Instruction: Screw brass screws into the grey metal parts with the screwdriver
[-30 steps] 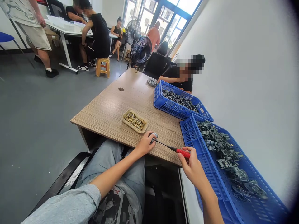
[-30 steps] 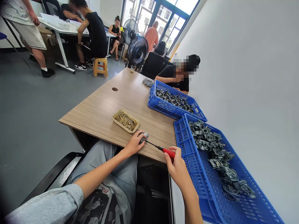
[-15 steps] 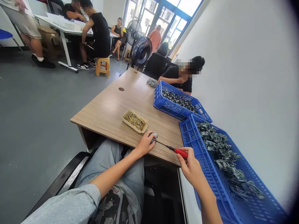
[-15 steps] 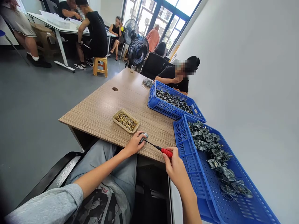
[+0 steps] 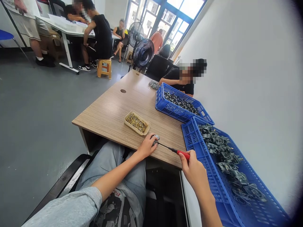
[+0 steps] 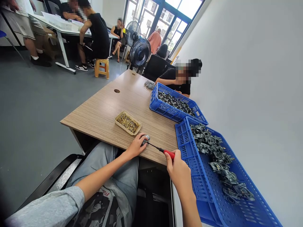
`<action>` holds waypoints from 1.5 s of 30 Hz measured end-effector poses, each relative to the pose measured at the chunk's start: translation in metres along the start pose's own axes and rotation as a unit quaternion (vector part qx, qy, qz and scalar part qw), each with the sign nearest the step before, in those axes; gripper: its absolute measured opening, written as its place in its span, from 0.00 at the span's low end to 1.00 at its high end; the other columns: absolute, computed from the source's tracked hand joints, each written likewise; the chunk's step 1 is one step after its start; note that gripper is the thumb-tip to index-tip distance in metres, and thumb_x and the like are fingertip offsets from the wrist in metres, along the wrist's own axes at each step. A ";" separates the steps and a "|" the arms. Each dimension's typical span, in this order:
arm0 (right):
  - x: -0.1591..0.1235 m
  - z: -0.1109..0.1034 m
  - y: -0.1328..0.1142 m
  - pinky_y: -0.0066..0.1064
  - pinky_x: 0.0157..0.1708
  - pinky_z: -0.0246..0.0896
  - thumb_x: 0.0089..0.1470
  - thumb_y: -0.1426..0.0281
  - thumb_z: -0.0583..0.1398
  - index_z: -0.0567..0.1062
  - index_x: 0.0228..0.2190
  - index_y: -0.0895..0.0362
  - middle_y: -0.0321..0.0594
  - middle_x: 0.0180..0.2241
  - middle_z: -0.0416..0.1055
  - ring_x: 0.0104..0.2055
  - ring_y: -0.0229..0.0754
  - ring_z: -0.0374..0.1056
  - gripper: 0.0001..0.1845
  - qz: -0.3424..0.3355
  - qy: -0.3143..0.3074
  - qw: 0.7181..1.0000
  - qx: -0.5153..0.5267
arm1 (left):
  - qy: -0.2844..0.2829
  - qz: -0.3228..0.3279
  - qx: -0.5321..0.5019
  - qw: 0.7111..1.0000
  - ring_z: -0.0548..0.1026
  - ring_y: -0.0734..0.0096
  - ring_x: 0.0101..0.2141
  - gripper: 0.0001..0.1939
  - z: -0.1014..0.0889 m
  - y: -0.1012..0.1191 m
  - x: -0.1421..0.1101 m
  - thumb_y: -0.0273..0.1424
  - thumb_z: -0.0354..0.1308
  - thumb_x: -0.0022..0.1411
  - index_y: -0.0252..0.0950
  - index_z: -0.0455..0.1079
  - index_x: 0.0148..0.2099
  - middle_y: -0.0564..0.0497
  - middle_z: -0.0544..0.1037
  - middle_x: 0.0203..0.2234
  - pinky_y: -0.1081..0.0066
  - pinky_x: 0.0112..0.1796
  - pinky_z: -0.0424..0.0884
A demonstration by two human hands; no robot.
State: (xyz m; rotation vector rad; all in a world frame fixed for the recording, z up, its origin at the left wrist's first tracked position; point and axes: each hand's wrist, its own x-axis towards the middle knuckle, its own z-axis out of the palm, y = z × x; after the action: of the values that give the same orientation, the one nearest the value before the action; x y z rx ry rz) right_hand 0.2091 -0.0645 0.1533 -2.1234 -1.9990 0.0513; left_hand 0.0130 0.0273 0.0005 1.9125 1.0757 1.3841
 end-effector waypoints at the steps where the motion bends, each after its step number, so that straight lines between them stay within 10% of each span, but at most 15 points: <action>1: 0.000 0.000 0.000 0.32 0.26 0.52 0.66 0.49 0.48 0.64 0.39 0.51 0.38 0.24 0.71 0.25 0.48 0.69 0.19 0.003 0.000 1.000 -0.005 | -0.001 0.001 0.001 1.000 0.66 0.58 0.59 0.12 0.000 0.000 0.000 0.26 0.56 0.66 0.40 0.68 0.52 0.44 0.66 0.57 0.57 0.61 0.65; 6: 0.001 -0.001 0.001 0.33 0.30 0.60 0.66 0.52 0.50 0.62 0.48 0.51 0.42 0.38 0.74 0.29 0.45 0.70 0.19 -0.085 -0.028 0.987 0.130 | 0.000 0.002 0.002 1.000 0.66 0.58 0.60 0.13 0.000 0.000 0.001 0.26 0.57 0.66 0.39 0.68 0.52 0.44 0.66 0.57 0.56 0.62 0.65; 23: 0.003 0.000 -0.001 0.33 0.27 0.51 0.67 0.49 0.47 0.63 0.40 0.51 0.39 0.26 0.71 0.27 0.49 0.69 0.19 0.017 -0.009 1.000 -0.017 | -0.005 -0.003 -0.007 1.000 0.66 0.58 0.59 0.12 -0.002 0.001 0.003 0.25 0.57 0.65 0.39 0.68 0.51 0.45 0.67 0.56 0.58 0.62 0.65; 28: 0.004 0.000 0.005 0.32 0.31 0.59 0.66 0.52 0.48 0.60 0.49 0.52 0.45 0.40 0.74 0.32 0.46 0.72 0.20 -0.076 -0.034 0.990 0.111 | 0.000 0.003 -0.007 1.000 0.67 0.59 0.59 0.12 -0.002 0.001 0.002 0.25 0.56 0.66 0.39 0.68 0.51 0.44 0.67 0.56 0.58 0.61 0.65; 34: -0.001 0.000 0.001 0.31 0.26 0.48 0.68 0.51 0.46 0.62 0.39 0.52 0.39 0.25 0.71 0.27 0.49 0.70 0.18 0.020 -0.021 0.998 -0.049 | 0.000 -0.001 -0.010 1.000 0.67 0.59 0.58 0.12 0.000 0.000 0.003 0.25 0.57 0.65 0.39 0.68 0.51 0.45 0.67 0.55 0.59 0.61 0.65; 40: 0.001 0.000 0.004 0.31 0.31 0.57 0.68 0.53 0.48 0.59 0.47 0.52 0.43 0.38 0.74 0.33 0.47 0.73 0.16 -0.072 -0.049 0.991 0.106 | 0.002 0.001 -0.012 1.000 0.67 0.59 0.58 0.12 -0.001 0.000 0.003 0.25 0.57 0.65 0.39 0.68 0.51 0.44 0.67 0.55 0.58 0.61 0.65; 45: 0.002 -0.002 0.001 0.31 0.27 0.49 0.68 0.51 0.46 0.61 0.38 0.51 0.39 0.26 0.71 0.28 0.49 0.71 0.18 0.014 -0.027 0.999 -0.033 | 0.002 -0.003 -0.008 1.000 0.67 0.58 0.59 0.11 0.000 -0.001 0.003 0.26 0.57 0.66 0.39 0.69 0.51 0.44 0.67 0.55 0.58 0.61 0.65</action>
State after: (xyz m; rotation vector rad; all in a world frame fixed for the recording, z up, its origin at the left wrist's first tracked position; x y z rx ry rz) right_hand 0.2105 -0.0626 0.1549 -2.2130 -2.0291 0.0475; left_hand 0.0132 0.0300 0.0014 1.8939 1.0675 1.3899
